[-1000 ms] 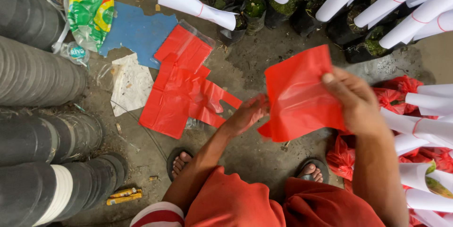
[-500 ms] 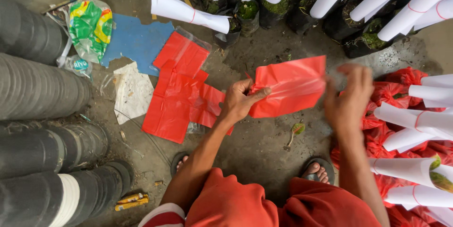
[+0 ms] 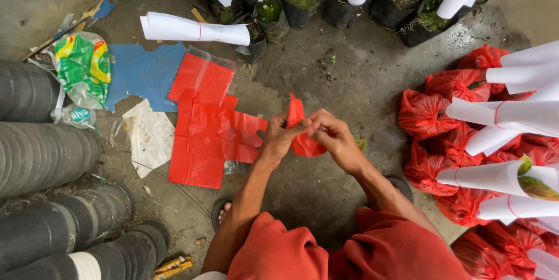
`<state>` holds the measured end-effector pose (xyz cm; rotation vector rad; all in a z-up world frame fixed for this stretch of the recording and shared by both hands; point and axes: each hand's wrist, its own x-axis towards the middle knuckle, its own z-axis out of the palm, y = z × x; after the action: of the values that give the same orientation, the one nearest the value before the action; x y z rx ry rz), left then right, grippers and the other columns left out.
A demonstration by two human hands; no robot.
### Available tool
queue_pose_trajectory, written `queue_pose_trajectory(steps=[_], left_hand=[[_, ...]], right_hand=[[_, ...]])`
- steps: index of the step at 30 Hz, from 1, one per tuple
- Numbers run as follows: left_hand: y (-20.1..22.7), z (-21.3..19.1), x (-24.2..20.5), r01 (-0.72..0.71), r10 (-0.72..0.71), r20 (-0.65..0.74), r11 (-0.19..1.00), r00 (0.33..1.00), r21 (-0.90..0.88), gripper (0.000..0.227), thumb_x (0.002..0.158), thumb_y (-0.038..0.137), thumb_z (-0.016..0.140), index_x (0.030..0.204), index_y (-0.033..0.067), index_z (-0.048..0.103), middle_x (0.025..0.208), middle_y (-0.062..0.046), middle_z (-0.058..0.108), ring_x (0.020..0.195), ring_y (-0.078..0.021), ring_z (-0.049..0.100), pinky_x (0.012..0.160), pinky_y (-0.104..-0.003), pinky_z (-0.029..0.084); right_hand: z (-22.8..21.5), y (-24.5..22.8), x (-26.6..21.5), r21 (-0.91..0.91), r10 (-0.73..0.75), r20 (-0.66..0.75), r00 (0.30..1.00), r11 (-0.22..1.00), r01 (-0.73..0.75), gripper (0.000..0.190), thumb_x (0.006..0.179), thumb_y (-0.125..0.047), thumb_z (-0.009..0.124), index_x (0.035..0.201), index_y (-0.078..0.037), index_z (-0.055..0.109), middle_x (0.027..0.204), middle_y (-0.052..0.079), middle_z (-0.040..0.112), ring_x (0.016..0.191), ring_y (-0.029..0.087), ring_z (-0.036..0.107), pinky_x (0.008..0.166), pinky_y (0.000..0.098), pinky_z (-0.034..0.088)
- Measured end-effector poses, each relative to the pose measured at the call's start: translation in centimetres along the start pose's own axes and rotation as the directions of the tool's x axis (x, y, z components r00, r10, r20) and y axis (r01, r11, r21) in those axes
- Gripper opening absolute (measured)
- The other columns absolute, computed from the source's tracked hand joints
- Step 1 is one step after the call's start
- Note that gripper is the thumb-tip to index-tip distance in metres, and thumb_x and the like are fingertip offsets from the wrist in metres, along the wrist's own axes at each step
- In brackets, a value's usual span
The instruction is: The person wraps small potted plants in red plastic bags. They pick up a plant, place it into a red bag, and tie the bag around the base of the pot. The process is repeated for several plants.
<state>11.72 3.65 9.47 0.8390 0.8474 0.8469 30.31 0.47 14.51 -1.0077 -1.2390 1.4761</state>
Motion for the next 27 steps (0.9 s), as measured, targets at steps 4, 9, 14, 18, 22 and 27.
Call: queue_pose_trajectory(steps=[4, 9, 14, 18, 22, 27], left_hand=[[-1.0, -0.6, 0.1, 0.066, -0.060, 0.102, 0.996, 0.993, -0.056, 0.030, 0.086, 0.041, 0.073, 0.078, 0.0153, 0.061, 0.078, 0.011, 0.056, 0.081, -0.0021, 0.052, 0.078, -0.026, 0.043], [-0.2, -2.2, 0.0, -0.038, 0.042, 0.074, 0.998, 0.996, -0.046, 0.058, 0.089, 0.022, 0.084, 0.070, 0.0171, 0.029, 0.074, 0.010, 0.038, 0.074, -0.0043, 0.038, 0.075, -0.027, 0.037], [2.4, -2.2, -0.6, -0.189, 0.331, -0.140, 0.783, 0.933, 0.593, 0.042, 0.080, 0.001, 0.068, 0.069, 0.0114, 0.029, 0.068, 0.002, 0.027, 0.067, -0.0117, 0.031, 0.060, -0.035, 0.031], [2.9, 2.4, 0.3, -0.389, 0.596, 0.099, 0.381, 0.797, 0.839, 0.029, 0.070, -0.004, 0.064, 0.071, 0.0068, 0.038, 0.069, -0.008, 0.040, 0.070, -0.0271, 0.044, 0.063, -0.041, 0.037], [3.0, 2.8, 0.2, -0.294, 0.642, 0.171, 0.088, 0.747, 0.952, 0.024, 0.074, -0.002, 0.067, 0.085, 0.0131, 0.052, 0.085, -0.008, 0.058, 0.082, -0.0342, 0.060, 0.070, -0.048, 0.045], [2.0, -3.7, 1.7, 0.222, 0.004, -0.532, 0.906, 0.847, 0.360, 0.038, 0.088, 0.010, 0.068, 0.119, 0.0222, 0.050, 0.098, 0.000, 0.066, 0.090, -0.0218, 0.067, 0.069, -0.041, 0.054]], right_hand=[[0.1, 0.6, -0.4, 0.014, 0.156, -0.001, 0.988, 0.988, -0.156, 0.009, 0.097, -0.008, 0.066, 0.089, -0.004, 0.063, 0.092, -0.003, 0.055, 0.080, 0.008, 0.049, 0.071, 0.0268, 0.043], [-1.9, 0.7, 0.1, -0.333, -0.139, -0.388, 0.911, 0.943, 0.002, 0.009, 0.096, -0.001, 0.066, 0.090, -0.003, 0.060, 0.090, 0.001, 0.052, 0.079, 0.012, 0.048, 0.071, 0.0288, 0.041], [-4.6, -1.5, -0.2, -0.704, -0.487, -0.475, 0.733, 0.710, 0.015, 0.013, 0.088, 0.005, 0.067, 0.094, -0.002, 0.057, 0.095, 0.008, 0.053, 0.085, 0.020, 0.056, 0.077, 0.0317, 0.048], [-3.4, -1.3, 0.3, -0.934, -0.611, -0.042, 0.791, 0.304, 0.185, 0.037, 0.063, 0.003, 0.068, 0.100, 0.006, 0.062, 0.108, 0.018, 0.061, 0.097, 0.036, 0.059, 0.082, 0.0398, 0.048], [-4.1, 1.8, 0.4, -0.640, -0.301, -0.384, 0.873, 0.768, -0.017, 0.012, 0.091, 0.005, 0.065, 0.094, -0.007, 0.066, 0.094, 0.005, 0.065, 0.088, 0.020, 0.059, 0.079, 0.0317, 0.048], [-8.2, 5.3, -1.6, 0.195, 0.110, -0.258, 0.960, 0.979, -0.060, 0.013, 0.100, 0.004, 0.059, 0.093, -0.007, 0.060, 0.098, 0.005, 0.068, 0.088, 0.014, 0.060, 0.080, 0.0307, 0.049]])
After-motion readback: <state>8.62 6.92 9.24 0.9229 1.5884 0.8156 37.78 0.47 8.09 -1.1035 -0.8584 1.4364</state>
